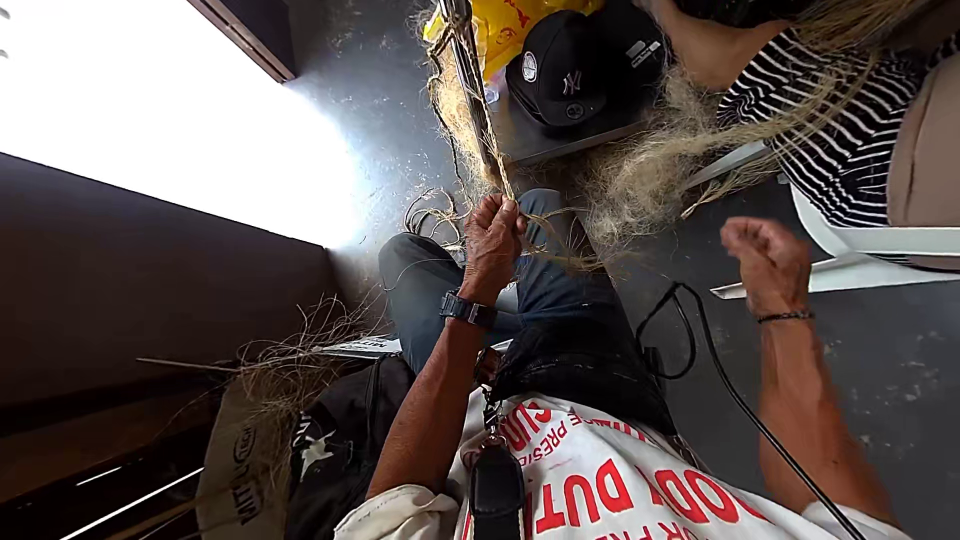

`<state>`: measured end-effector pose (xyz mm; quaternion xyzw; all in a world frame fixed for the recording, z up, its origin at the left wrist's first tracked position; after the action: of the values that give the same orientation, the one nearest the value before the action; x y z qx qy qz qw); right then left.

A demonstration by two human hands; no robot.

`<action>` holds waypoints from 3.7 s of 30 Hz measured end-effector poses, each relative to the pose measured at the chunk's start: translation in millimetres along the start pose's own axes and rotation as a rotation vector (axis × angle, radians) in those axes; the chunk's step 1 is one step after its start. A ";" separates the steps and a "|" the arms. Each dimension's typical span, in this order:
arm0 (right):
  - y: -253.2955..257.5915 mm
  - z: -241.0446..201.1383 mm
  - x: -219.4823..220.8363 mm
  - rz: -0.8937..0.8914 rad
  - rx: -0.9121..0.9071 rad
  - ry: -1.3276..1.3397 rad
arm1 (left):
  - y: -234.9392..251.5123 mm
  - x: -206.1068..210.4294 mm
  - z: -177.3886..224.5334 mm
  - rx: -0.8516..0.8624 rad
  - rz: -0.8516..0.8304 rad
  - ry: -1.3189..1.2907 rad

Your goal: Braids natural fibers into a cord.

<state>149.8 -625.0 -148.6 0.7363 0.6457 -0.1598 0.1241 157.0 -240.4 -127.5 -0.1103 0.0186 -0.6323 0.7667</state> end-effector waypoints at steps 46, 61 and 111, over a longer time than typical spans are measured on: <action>-7.8 -98.0 268.1 -0.501 0.422 0.944 | -55.8 -20.5 -20.0 0.170 -0.156 1.251; 1.1 -106.0 250.1 -0.549 0.287 0.864 | -4.9 -27.5 12.7 0.018 -0.225 0.829; 13.2 -104.4 250.6 -0.691 -0.051 0.712 | 20.7 -30.7 10.0 0.190 -0.126 0.705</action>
<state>199.5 -357.8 -152.2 0.4849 0.8580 0.0856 -0.1463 172.4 -205.4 -125.2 0.1852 0.2160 -0.6763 0.6795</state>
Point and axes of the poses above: each hand's wrist, its own y-axis towards the middle knuckle, its own x-axis out of the palm, z = x × y, the point moved 6 cm from there along y, towards the middle knuckle, and after that the axes turned 15 degrees about y, right-handed, at the moved point
